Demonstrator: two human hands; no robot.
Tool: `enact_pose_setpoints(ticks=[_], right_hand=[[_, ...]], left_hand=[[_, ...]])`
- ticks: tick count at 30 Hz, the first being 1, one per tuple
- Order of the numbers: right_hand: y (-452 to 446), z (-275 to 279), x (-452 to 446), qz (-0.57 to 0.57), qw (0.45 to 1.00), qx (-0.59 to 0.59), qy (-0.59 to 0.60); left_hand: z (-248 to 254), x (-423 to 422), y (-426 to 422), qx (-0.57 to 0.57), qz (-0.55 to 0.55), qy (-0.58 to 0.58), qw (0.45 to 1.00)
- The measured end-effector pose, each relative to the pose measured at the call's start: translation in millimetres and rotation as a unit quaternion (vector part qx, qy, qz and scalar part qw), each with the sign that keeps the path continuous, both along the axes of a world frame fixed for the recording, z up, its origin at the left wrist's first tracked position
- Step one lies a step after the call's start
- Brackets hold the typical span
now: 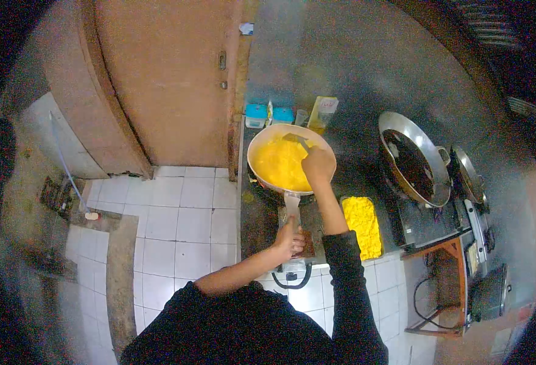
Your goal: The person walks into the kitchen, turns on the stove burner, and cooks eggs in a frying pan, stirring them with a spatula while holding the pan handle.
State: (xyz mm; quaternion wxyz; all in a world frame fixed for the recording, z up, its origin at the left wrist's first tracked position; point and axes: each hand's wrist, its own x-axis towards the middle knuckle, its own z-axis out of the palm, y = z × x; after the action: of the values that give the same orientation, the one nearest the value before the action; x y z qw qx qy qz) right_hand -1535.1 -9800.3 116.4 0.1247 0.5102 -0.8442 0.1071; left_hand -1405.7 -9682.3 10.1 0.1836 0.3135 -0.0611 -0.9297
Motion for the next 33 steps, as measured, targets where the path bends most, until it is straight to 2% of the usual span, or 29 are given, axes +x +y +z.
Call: enact_pose_setpoints(ticks=[2,4,6,8,12,13,14,16,18,20,23,27,30,33], right_hand=[[-5.4,-4.6,8.1,-0.030,0.999,0.043,-0.010],[0.0,-2.7,17.1,0.006,0.995,0.094,-0.041],[16.1,2.9,31.6,0.025,0.995,0.092,-0.042],[25.9,1.6,37.9,0.043,0.993,0.094,-0.057],[54.0,3.3,47.8,0.031,0.996,0.065,-0.050],[59.2,6.8,48.4,0.040,0.997,0.050,-0.032],[64.3,12.5,45.3,0.035,0.998,0.048,-0.032],[77.7,37.6,44.3,0.026,0.992,0.116,-0.038],[93.5,57.2,41.8,0.028,0.995,0.091,-0.025],[106.9,78.0,40.8,-0.007,0.991,0.134,-0.001],[122.1,97.8,36.6,0.010,0.991,0.131,0.039],[110.8,101.0,33.7,0.012,0.971,0.235,0.031],[91.1,63.3,4.0,0.000,0.977,0.207,0.051],[80.2,56.6,-18.2,0.000,0.983,0.170,0.064]], left_hand=[[6.8,1.2,-0.7,-0.012,0.000,-0.042,0.999],[9.8,4.7,-2.9,-0.024,-0.012,-0.057,0.998],[16.3,-0.1,1.3,-0.049,0.002,-0.116,0.992],[7.0,0.8,-0.4,-0.016,-0.008,-0.064,0.998],[2.5,-4.1,-2.7,0.000,-0.018,-0.109,0.994],[1.8,-0.9,-4.4,0.002,-0.027,-0.059,0.998],[1.5,0.4,-4.6,0.006,-0.034,-0.010,0.999],[3.5,0.2,-3.8,0.014,-0.023,-0.024,0.999],[5.6,2.3,-5.7,0.034,-0.036,0.000,0.999],[10.4,3.1,-4.3,0.017,-0.029,-0.005,0.999],[9.1,2.8,-4.4,0.007,-0.024,-0.004,1.000],[8.5,2.9,-2.7,0.005,-0.019,0.000,1.000],[11.6,3.0,-2.0,0.002,-0.013,-0.027,1.000],[11.4,3.2,-1.2,0.005,-0.006,-0.025,1.000]])
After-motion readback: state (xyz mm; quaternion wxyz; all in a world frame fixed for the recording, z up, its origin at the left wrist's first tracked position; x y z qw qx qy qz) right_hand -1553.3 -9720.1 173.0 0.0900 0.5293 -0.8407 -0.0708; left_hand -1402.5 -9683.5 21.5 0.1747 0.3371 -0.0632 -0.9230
